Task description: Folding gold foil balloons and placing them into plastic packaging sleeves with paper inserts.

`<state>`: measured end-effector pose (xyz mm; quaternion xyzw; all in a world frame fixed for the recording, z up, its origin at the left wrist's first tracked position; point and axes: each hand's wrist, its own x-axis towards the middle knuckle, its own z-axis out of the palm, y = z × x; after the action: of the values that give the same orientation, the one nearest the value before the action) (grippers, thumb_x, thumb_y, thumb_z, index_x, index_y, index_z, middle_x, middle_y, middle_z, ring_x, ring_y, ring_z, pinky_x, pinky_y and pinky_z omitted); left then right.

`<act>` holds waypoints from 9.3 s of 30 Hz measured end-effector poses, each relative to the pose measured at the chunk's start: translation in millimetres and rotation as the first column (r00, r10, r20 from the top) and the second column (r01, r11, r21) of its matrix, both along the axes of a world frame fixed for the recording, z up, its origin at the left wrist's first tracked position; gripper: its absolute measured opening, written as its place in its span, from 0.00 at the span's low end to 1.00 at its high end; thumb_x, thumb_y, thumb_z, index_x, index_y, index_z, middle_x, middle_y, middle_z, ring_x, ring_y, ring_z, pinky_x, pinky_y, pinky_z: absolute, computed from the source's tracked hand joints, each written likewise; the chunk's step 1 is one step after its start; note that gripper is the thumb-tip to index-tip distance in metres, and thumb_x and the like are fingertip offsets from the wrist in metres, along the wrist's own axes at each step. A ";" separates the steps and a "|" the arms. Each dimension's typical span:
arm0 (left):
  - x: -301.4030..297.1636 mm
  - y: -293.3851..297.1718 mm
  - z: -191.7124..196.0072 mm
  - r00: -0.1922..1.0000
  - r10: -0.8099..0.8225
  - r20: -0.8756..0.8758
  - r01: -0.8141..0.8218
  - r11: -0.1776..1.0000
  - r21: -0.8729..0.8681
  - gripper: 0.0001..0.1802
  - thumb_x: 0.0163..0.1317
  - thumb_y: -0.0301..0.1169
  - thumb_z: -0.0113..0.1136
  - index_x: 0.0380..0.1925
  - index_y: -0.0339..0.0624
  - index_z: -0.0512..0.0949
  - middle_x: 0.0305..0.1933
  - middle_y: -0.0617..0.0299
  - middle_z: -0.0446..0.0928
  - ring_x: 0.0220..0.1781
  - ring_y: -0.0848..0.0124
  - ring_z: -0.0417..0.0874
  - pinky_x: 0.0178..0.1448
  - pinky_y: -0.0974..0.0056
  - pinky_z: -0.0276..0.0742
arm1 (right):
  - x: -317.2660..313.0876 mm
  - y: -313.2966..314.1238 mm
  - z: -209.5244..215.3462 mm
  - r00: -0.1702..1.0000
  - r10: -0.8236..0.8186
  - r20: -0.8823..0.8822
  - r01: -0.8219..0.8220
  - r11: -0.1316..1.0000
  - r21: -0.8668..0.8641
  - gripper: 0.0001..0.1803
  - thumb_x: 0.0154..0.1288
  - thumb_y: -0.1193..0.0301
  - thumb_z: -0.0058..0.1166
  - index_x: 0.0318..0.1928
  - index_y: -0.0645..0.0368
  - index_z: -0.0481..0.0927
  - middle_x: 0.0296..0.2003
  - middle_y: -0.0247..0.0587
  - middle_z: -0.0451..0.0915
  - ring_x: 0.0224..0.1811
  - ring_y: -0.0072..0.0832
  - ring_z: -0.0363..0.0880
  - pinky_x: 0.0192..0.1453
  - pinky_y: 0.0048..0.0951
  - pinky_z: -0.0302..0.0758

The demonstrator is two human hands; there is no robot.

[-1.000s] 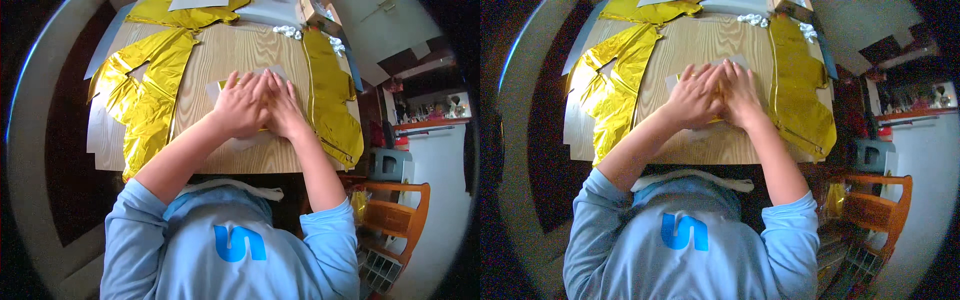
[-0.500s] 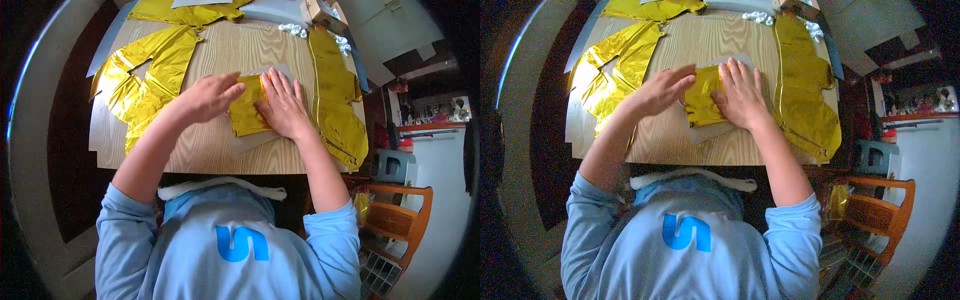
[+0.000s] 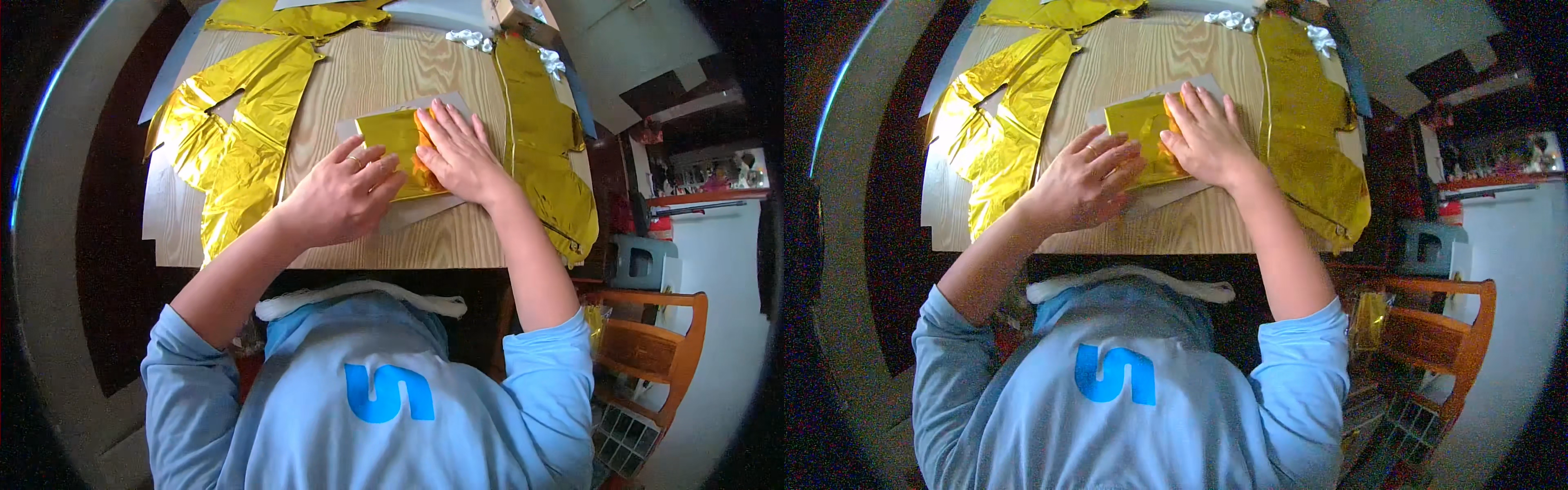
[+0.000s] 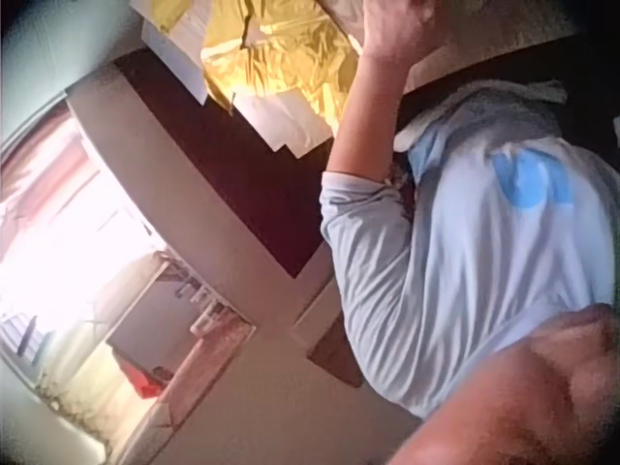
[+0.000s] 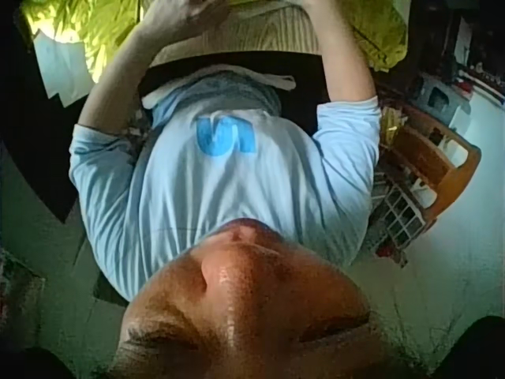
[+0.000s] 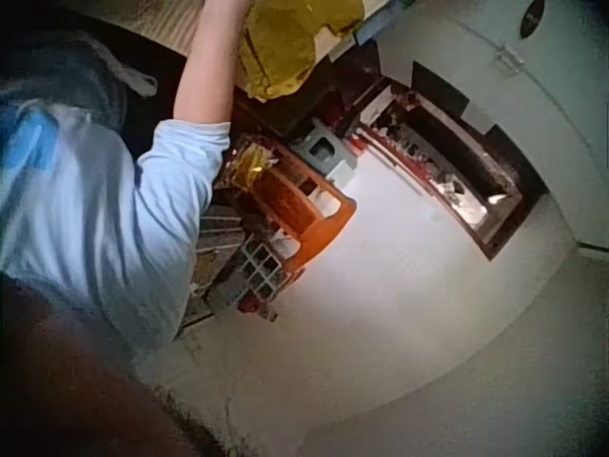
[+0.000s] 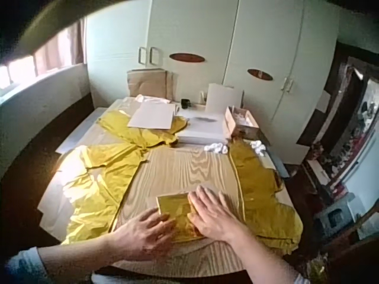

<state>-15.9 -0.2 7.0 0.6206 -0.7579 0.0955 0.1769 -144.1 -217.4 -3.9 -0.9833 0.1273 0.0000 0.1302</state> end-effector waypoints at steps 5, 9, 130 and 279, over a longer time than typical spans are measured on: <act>2.1 -4.5 -0.6 0.995 -0.088 0.047 0.090 0.995 -0.051 0.30 0.48 0.35 0.69 0.54 0.39 0.77 0.58 0.50 0.77 0.59 0.52 0.80 0.67 0.44 0.72 | -2.1 -4.7 0.5 1.000 0.008 -0.006 -0.008 0.999 0.052 0.35 0.76 0.48 0.32 0.76 0.53 0.56 0.78 0.48 0.48 0.81 0.43 0.43 0.81 0.55 0.34; 10.4 -14.2 -10.0 0.996 -0.048 -0.069 0.043 0.997 -0.065 0.27 0.49 0.30 0.66 0.52 0.39 0.78 0.56 0.50 0.79 0.59 0.53 0.80 0.66 0.49 0.75 | -3.6 -7.5 -4.0 1.000 0.012 0.014 -0.013 0.999 0.040 0.34 0.77 0.49 0.31 0.76 0.52 0.56 0.78 0.46 0.49 0.81 0.41 0.44 0.81 0.54 0.34; 9.4 -52.8 -29.6 -0.056 0.481 -0.875 -0.207 0.851 0.482 0.20 0.60 0.22 0.64 0.54 0.37 0.76 0.41 0.63 0.81 0.35 0.73 0.82 0.38 0.67 0.82 | 11.2 -12.4 -19.6 0.958 -0.057 0.281 -0.003 0.978 0.209 0.39 0.78 0.47 0.33 0.77 0.59 0.48 0.77 0.53 0.49 0.80 0.40 0.46 0.81 0.45 0.43; -52.6 33.8 -17.9 0.930 0.085 -0.358 -0.164 0.967 -0.197 0.17 0.50 0.21 0.68 0.41 0.33 0.76 0.49 0.52 0.77 0.59 0.54 0.80 0.61 0.54 0.79 | -81.0 86.1 16.6 0.726 -0.546 -0.417 0.257 -0.348 0.902 0.13 0.73 0.66 0.53 0.51 0.62 0.73 0.45 0.52 0.82 0.43 0.40 0.85 0.46 0.41 0.85</act>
<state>-68.4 33.6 -10.9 0.6509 -0.6582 0.0803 0.3697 -225.2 -131.3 12.7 -0.4115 0.4098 -0.0487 0.8126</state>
